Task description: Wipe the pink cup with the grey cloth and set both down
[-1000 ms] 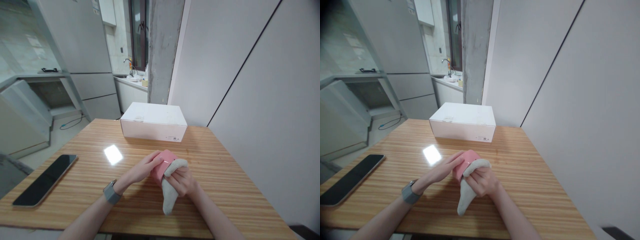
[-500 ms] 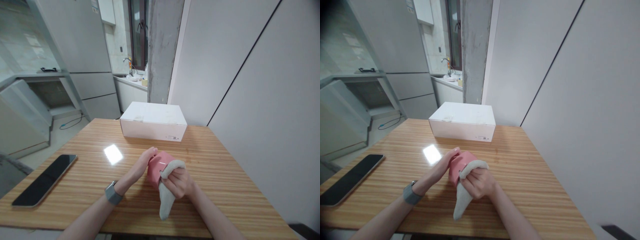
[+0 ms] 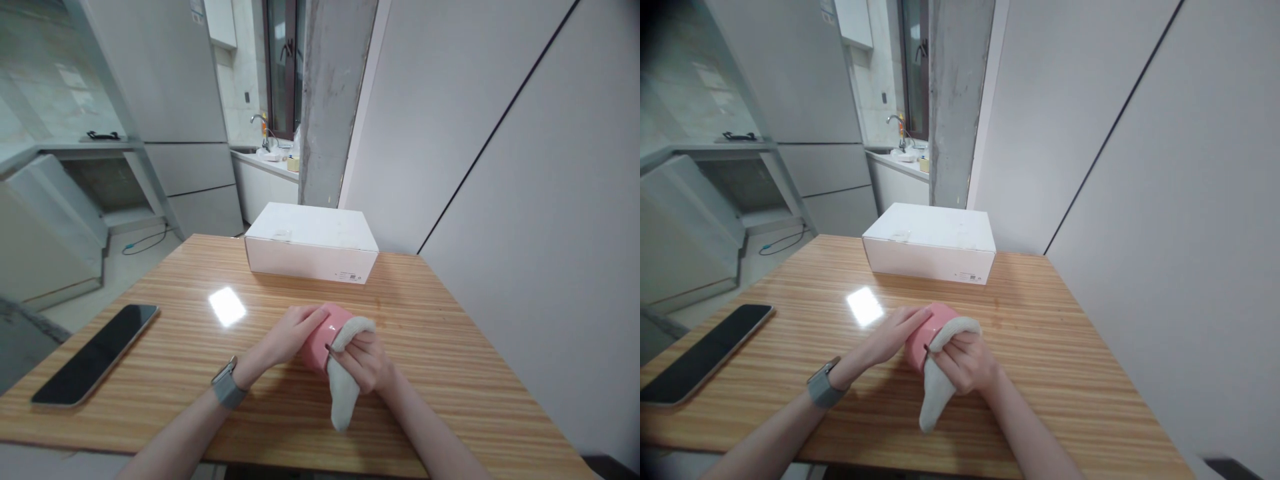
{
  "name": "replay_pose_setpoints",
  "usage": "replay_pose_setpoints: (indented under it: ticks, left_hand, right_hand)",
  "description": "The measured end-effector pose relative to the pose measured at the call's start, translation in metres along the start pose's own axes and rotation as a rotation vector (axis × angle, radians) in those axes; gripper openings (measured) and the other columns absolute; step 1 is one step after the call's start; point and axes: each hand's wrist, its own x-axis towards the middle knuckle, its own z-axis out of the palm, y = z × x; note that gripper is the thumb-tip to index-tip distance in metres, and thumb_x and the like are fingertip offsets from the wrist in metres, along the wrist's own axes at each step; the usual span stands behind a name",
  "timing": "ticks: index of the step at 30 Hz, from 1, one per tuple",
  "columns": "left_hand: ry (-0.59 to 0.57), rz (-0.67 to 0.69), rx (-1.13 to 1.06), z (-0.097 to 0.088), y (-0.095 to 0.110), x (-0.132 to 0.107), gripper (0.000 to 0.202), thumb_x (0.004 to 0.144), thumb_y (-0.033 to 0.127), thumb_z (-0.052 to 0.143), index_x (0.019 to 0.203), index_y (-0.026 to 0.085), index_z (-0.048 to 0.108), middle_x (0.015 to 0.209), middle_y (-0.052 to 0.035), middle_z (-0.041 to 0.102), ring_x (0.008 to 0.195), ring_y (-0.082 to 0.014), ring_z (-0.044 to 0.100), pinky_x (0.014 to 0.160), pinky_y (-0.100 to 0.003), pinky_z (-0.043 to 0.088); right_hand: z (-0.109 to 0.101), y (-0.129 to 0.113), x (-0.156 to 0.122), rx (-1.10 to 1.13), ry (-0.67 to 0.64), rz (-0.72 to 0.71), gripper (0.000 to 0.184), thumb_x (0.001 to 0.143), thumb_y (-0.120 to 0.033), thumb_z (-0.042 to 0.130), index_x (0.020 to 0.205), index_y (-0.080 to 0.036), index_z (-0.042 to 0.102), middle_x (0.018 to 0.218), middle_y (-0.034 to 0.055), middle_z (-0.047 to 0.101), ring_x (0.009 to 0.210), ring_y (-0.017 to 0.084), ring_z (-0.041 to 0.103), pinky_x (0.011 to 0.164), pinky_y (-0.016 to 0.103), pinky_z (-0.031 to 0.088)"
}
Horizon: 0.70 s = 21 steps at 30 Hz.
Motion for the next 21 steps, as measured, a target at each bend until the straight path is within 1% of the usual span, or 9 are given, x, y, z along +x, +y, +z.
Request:
replay_pose_setpoints:
  ticks: [3, 5, 7, 9, 12, 15, 17, 19, 21]
  left_hand:
    - [-0.031, 0.044, -0.050, 0.000, 0.004, 0.000, 0.041, 0.091, 0.046, 0.040, 0.083, 0.016, 0.067, 0.083, -0.0016, 0.067, 0.079, -0.0194, 0.056, 0.073, -0.027, 0.040]
    - [-0.085, 0.061, -0.149, 0.000, 0.006, -0.001, 0.037, 0.090, 0.045, 0.044, 0.098, 0.016, 0.067, 0.096, -0.0035, 0.068, 0.091, -0.0216, 0.057, 0.082, -0.029, 0.041]
    - [-0.138, 0.065, -0.262, 0.001, 0.006, -0.002, 0.036, 0.089, 0.043, 0.048, 0.110, 0.018, 0.064, 0.108, -0.0048, 0.067, 0.104, -0.0231, 0.055, 0.091, -0.031, 0.040]
    - [-0.140, 0.040, -0.349, 0.002, 0.005, -0.003, 0.037, 0.088, 0.042, 0.049, 0.114, 0.019, 0.062, 0.112, -0.0052, 0.065, 0.109, -0.0232, 0.053, 0.095, -0.032, 0.038]
    - [-0.096, -0.036, -0.454, 0.006, -0.001, -0.002, 0.032, 0.085, 0.039, 0.052, 0.109, 0.020, 0.063, 0.110, -0.0046, 0.065, 0.109, -0.0220, 0.051, 0.095, -0.031, 0.038]
    - [-0.063, -0.122, -0.568, 0.011, -0.011, 0.002, 0.024, 0.079, 0.033, 0.054, 0.097, 0.018, 0.061, 0.095, -0.0022, 0.063, 0.092, -0.0178, 0.054, 0.082, -0.028, 0.041]
    - [-0.007, -0.160, -0.597, 0.012, -0.015, 0.005, 0.019, 0.076, 0.033, 0.051, 0.084, 0.017, 0.057, 0.079, 0.0006, 0.058, 0.075, -0.0142, 0.052, 0.071, -0.026, 0.041]
    - [0.068, -0.175, -0.537, 0.013, -0.016, 0.007, 0.018, 0.076, 0.036, 0.047, 0.073, 0.018, 0.051, 0.068, 0.0027, 0.051, 0.065, -0.0128, 0.047, 0.065, -0.026, 0.039]
    - [0.108, -0.174, -0.405, 0.011, -0.012, 0.007, 0.022, 0.079, 0.038, 0.045, 0.070, 0.018, 0.050, 0.068, 0.0022, 0.052, 0.067, -0.0139, 0.047, 0.067, -0.027, 0.039]
  right_hand:
    - [-0.003, 0.004, -0.003, -0.022, 0.077, 0.107, 0.024, 0.091, -0.023, 0.041, 0.092, -0.013, 0.063, 0.065, 0.0067, 0.065, 0.059, 0.018, 0.059, 0.058, 0.032, 0.047]
    - [-0.006, 0.007, -0.003, -0.038, 0.126, 0.174, 0.021, 0.089, -0.024, 0.045, 0.098, -0.014, 0.061, 0.067, 0.0064, 0.066, 0.060, 0.019, 0.060, 0.059, 0.034, 0.047]
    - [-0.008, 0.010, -0.003, -0.037, 0.171, 0.228, 0.023, 0.088, -0.025, 0.048, 0.105, -0.014, 0.059, 0.070, 0.0065, 0.066, 0.063, 0.021, 0.062, 0.063, 0.036, 0.048]
    - [-0.008, 0.012, -0.003, -0.020, 0.200, 0.269, 0.028, 0.088, -0.028, 0.050, 0.111, -0.013, 0.056, 0.076, 0.0076, 0.067, 0.068, 0.022, 0.064, 0.066, 0.037, 0.050]
    - [-0.005, 0.013, -0.004, -0.019, 0.191, 0.290, 0.030, 0.089, -0.031, 0.048, 0.111, -0.013, 0.055, 0.079, 0.0092, 0.067, 0.072, 0.023, 0.065, 0.068, 0.038, 0.050]
    - [-0.004, 0.008, -0.003, -0.056, 0.139, 0.213, 0.026, 0.091, -0.029, 0.043, 0.100, -0.011, 0.059, 0.073, 0.0089, 0.066, 0.068, 0.021, 0.064, 0.065, 0.036, 0.050]
    - [-0.004, 0.003, 0.001, -0.075, 0.090, 0.108, 0.026, 0.092, -0.022, 0.038, 0.087, -0.011, 0.061, 0.065, 0.0071, 0.064, 0.061, 0.018, 0.061, 0.063, 0.033, 0.050]
    - [-0.004, -0.004, 0.007, -0.074, 0.039, -0.001, 0.029, 0.091, -0.013, 0.037, 0.075, -0.013, 0.061, 0.056, 0.0035, 0.060, 0.052, 0.014, 0.055, 0.058, 0.029, 0.047]
    - [-0.004, -0.010, 0.013, -0.065, 0.018, -0.076, 0.033, 0.090, -0.008, 0.038, 0.067, -0.015, 0.060, 0.051, 0.0006, 0.055, 0.046, 0.012, 0.049, 0.053, 0.026, 0.044]
